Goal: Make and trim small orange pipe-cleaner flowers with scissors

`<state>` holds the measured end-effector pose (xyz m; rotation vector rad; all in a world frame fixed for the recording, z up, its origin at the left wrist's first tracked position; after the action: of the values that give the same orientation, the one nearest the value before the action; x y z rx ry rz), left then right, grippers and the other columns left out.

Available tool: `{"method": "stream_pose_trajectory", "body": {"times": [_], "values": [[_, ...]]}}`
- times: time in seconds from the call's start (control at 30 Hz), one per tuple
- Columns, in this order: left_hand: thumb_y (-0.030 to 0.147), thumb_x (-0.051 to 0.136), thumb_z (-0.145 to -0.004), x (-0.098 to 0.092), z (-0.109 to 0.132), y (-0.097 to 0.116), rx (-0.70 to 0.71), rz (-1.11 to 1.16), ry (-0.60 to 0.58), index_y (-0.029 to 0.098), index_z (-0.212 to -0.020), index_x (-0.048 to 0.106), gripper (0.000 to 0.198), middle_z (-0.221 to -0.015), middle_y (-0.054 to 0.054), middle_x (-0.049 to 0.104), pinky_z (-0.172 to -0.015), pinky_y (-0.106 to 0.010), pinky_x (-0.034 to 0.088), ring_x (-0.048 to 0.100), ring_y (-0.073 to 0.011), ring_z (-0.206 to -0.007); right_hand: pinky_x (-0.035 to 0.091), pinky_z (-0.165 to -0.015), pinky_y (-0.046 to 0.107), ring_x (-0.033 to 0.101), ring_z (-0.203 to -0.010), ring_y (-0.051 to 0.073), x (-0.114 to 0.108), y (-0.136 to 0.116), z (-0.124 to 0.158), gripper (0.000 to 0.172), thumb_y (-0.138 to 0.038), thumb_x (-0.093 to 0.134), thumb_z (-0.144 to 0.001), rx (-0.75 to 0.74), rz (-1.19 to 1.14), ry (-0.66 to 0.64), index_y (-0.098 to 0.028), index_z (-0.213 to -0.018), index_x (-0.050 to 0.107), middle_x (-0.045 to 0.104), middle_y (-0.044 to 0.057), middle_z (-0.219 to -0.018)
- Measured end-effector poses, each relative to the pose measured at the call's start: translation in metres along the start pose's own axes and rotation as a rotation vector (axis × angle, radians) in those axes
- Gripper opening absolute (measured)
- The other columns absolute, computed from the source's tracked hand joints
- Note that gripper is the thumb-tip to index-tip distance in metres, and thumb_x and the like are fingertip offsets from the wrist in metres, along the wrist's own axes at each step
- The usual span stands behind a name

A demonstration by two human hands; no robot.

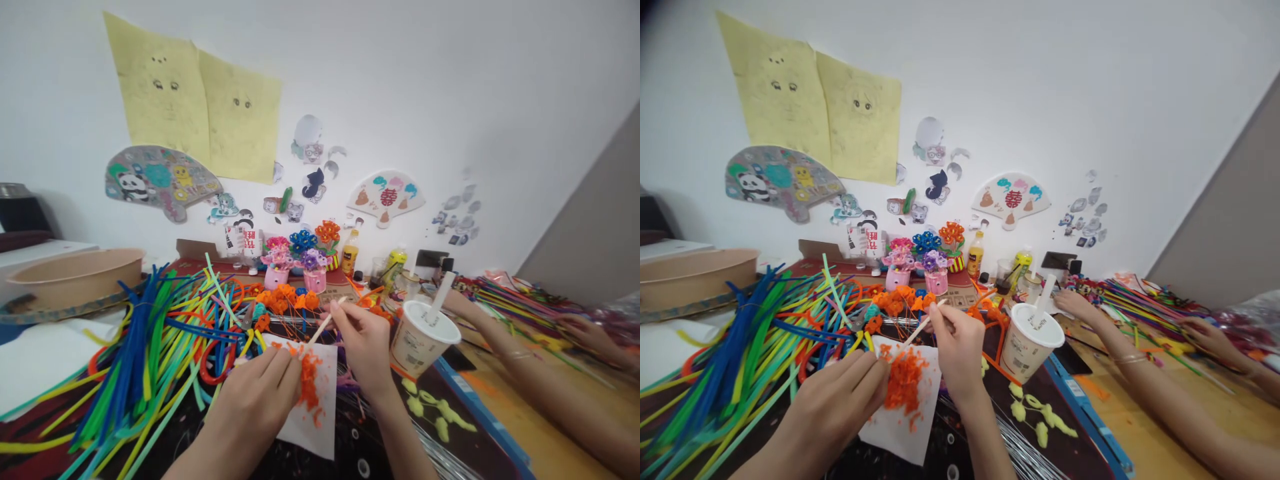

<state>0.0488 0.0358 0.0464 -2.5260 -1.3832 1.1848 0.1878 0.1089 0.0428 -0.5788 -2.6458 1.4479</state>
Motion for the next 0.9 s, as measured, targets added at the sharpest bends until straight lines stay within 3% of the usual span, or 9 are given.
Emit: {"method": "stream_pose_trajectory", "body": {"times": [0.23, 0.53, 0.63, 0.77, 0.9], "values": [[0.008, 0.04, -0.091, -0.005, 0.0, -0.003, -0.049, 0.061, 0.049, 0.021, -0.061, 0.05, 0.034, -0.055, 0.003, 0.05, -0.05, -0.03, 0.03, 0.048, -0.0141, -0.05, 0.053, -0.062, 0.031, 0.068, -0.062, 0.021, -0.012, 0.001, -0.001, 0.024, -0.036, 0.062, -0.084, 0.027, -0.061, 0.115, -0.017, -0.077, 0.075, 0.074, 0.005, -0.072], [0.012, 0.036, -0.091, 0.001, 0.0, -0.023, -0.204, 0.164, 0.035, 0.019, -0.062, 0.05, 0.033, -0.055, 0.003, 0.051, -0.047, -0.023, 0.035, 0.051, -0.0096, -0.046, 0.055, -0.068, 0.031, 0.07, -0.07, 0.02, 0.018, 0.008, 0.004, 0.026, -0.04, 0.068, -0.079, 0.165, -0.296, -0.078, -0.016, -0.088, 0.073, 0.074, 0.006, -0.075], [0.012, 0.034, -0.091, 0.001, 0.002, -0.025, -0.216, 0.155, 0.029, 0.019, -0.06, 0.047, 0.035, -0.054, 0.003, 0.049, -0.046, -0.022, 0.033, 0.05, -0.009, -0.045, 0.054, -0.06, 0.027, 0.067, -0.061, 0.017, 0.013, 0.015, 0.007, 0.024, -0.037, 0.073, -0.074, 0.201, -0.282, -0.03, -0.015, -0.086, 0.073, 0.072, 0.004, -0.067], [0.013, 0.034, -0.092, -0.002, 0.005, -0.024, -0.199, 0.121, 0.046, 0.02, -0.06, 0.047, 0.035, -0.054, 0.004, 0.048, -0.047, -0.024, 0.033, 0.05, -0.0098, -0.046, 0.043, -0.041, 0.02, 0.052, -0.041, 0.009, -0.004, 0.026, 0.009, 0.024, -0.037, 0.076, -0.071, 0.223, -0.259, 0.108, -0.013, -0.074, 0.072, 0.063, -0.001, -0.052], [0.012, 0.035, -0.092, -0.005, 0.005, -0.021, -0.166, 0.062, 0.074, 0.02, -0.06, 0.049, 0.036, -0.054, 0.003, 0.047, -0.048, -0.026, 0.031, 0.049, -0.0112, -0.047, 0.044, -0.042, 0.02, 0.054, -0.042, 0.009, -0.005, 0.034, 0.008, 0.031, -0.042, 0.077, -0.069, 0.266, -0.347, 0.117, -0.011, -0.07, 0.073, 0.065, 0.002, -0.053]]}}
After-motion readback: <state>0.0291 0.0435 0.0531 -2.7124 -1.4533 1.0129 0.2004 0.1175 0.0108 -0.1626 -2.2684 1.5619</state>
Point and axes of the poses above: each hand's wrist, its own z-axis away from the middle knuckle, its own x-axis out of the palm, y = z × x, the point moved 10 cm from there along -z, towards the middle knuckle
